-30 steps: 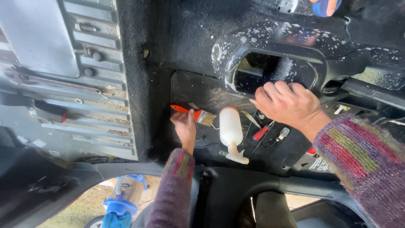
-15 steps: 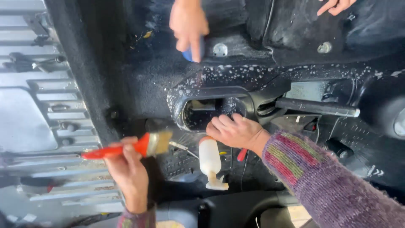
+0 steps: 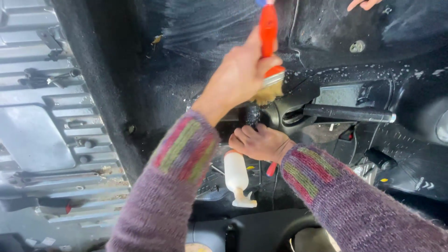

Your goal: Cleaning the center console and floor area of a car interior using a brush and spray.

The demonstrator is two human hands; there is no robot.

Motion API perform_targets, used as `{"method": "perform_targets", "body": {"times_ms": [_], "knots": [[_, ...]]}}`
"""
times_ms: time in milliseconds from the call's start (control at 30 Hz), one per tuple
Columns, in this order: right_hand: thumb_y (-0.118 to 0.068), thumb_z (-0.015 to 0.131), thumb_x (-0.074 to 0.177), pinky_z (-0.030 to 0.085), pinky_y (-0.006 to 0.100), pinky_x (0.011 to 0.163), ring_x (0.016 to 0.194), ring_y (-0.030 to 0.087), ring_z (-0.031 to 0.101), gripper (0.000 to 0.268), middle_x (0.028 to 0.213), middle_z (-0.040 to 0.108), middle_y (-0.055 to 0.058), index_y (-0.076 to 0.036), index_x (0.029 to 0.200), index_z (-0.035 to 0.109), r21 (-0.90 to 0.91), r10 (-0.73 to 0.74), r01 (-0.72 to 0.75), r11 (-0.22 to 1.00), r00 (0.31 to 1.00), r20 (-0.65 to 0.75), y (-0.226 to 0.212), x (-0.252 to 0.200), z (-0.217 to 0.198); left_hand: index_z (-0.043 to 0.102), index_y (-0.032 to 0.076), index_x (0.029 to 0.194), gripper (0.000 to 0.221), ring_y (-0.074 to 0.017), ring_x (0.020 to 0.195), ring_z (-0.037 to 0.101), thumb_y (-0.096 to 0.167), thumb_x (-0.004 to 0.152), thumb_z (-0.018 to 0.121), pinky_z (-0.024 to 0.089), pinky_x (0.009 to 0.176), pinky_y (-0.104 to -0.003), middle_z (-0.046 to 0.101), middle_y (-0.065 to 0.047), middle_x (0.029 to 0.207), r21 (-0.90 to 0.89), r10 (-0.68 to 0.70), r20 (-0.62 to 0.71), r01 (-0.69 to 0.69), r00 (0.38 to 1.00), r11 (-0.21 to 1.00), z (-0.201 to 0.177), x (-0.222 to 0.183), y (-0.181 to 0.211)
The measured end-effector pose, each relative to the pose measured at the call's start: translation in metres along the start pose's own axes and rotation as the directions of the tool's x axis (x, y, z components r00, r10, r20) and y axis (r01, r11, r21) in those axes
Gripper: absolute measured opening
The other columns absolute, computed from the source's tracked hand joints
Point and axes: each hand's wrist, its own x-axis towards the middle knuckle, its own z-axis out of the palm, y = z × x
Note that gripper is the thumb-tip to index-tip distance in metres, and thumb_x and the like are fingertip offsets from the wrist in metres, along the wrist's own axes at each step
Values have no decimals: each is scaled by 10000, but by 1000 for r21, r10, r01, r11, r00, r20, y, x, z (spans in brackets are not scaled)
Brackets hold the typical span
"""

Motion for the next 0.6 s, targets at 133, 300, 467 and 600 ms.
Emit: {"method": "perform_targets", "body": {"times_ms": [133, 300, 467, 600], "knots": [[-406, 606, 930, 346, 255, 546, 697, 90, 499, 209, 786, 495, -82, -199, 926, 581, 22, -2, 3, 1000, 1000, -17, 4, 1, 1, 557, 52, 1185, 330, -297, 812, 790, 174, 927, 722, 603, 733, -395, 746, -160, 878, 185, -270, -141, 293, 952, 938, -88, -40, -14], [-406, 608, 933, 354, 257, 564, 708, 90, 512, 196, 793, 500, -87, -214, 912, 572, -12, 15, -15, 1000, 1000, 2, 2, -3, 3, 565, 36, 1176, 325, -362, 875, 757, 142, 911, 721, 588, 763, -424, 744, -198, 921, 177, -157, -205, 194, 966, 965, -41, -13, -19], [-406, 610, 948, 360, 258, 598, 746, 85, 535, 200, 809, 515, -91, -216, 903, 567, -47, -2, -1, 999, 999, -49, 5, 7, 0, 569, 29, 1157, 366, -467, 916, 680, 168, 863, 737, 529, 798, -516, 732, -234, 918, 176, -125, -118, 145, 985, 974, 9, 39, -27], [-426, 611, 977, 345, 259, 579, 709, 87, 512, 232, 766, 488, -90, -221, 878, 566, -20, 30, -30, 999, 999, -18, -1, 1, -6, 517, 17, 1230, 474, -400, 922, 732, 184, 830, 709, 578, 817, -482, 729, -220, 959, 235, -238, -83, 251, 968, 939, -52, 7, -69]]}}
